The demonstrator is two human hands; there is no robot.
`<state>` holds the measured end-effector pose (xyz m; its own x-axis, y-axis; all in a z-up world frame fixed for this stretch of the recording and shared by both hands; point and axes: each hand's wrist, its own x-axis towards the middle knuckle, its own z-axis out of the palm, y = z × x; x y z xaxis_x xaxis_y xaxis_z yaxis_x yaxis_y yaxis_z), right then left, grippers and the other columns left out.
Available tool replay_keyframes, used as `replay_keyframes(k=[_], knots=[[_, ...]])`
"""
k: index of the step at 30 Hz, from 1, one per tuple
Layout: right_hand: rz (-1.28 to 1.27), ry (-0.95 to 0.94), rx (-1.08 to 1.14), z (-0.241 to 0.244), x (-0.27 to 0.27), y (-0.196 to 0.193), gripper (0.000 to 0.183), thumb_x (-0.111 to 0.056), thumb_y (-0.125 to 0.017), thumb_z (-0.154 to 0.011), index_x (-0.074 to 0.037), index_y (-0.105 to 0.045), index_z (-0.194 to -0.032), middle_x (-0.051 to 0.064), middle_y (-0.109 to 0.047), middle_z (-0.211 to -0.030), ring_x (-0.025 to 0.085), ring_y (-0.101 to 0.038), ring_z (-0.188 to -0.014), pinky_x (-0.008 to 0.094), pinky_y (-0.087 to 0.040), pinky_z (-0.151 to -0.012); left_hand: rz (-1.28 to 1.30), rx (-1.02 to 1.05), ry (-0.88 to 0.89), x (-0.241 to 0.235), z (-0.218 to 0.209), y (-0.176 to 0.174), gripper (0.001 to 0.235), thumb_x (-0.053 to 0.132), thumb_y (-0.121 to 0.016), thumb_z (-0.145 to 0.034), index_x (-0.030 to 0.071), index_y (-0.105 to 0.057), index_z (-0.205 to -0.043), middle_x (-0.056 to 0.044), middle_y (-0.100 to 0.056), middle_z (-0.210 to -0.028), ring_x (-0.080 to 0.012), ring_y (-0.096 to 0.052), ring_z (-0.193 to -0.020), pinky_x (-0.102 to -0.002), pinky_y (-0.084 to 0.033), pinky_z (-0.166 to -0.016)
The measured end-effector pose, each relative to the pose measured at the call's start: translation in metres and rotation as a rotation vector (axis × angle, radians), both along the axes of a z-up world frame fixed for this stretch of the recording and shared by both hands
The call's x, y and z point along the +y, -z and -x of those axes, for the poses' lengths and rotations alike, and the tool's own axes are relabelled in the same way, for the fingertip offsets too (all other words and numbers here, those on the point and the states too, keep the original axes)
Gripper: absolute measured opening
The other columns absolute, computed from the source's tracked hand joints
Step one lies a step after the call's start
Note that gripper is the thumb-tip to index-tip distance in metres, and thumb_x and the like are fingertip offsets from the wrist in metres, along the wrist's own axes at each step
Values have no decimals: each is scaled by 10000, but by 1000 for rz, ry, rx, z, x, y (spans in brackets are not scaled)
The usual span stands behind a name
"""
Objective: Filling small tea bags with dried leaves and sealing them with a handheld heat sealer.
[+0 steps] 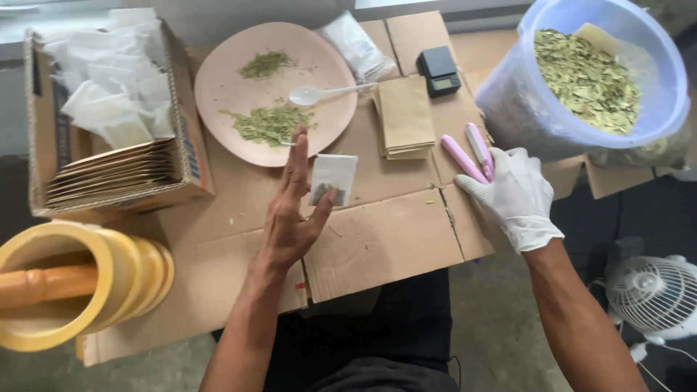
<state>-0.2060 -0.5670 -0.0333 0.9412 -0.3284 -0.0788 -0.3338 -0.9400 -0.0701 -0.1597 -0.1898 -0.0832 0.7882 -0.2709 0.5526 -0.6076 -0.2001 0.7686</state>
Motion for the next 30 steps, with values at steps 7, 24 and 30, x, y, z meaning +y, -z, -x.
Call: replay_keyframes(k=[7, 24, 30], knots=[[24, -66, -144, 13, -11, 1, 492, -613, -722, -1063, -130, -636, -1049, 142, -704, -1161, 438, -661, -1113, 652, -557, -807, -15, 11, 61, 7, 4, -2, 989, 9, -739, -1149, 176, -68, -1856, -96, -119, -1953, -336, -153, -1846, -380, -640, -1173], [-499, -172, 328, -9, 115, -97, 798, -615, -811, -881, -393, -600, -1618, 88, -746, -1508, 352, -644, -1470, 552, -451, -1268, 69, -12, 156, -5, 12, -15, 921, 35, -789, -1064, 113, -259, -1813, -165, -281, -1890, -384, -363, -1710, -427, -569, -1204], [-564, -218, 307, -20, 119, -85, 710, -625, -775, -919, -411, -642, -1584, 112, -763, -1466, 369, -641, -1463, 546, -451, -1262, 70, -5, 185, -4, 13, -17, 940, -2, -786, -1052, 116, -250, -1814, -173, -270, -1891, -390, -342, -1718, -449, -567, -1209]])
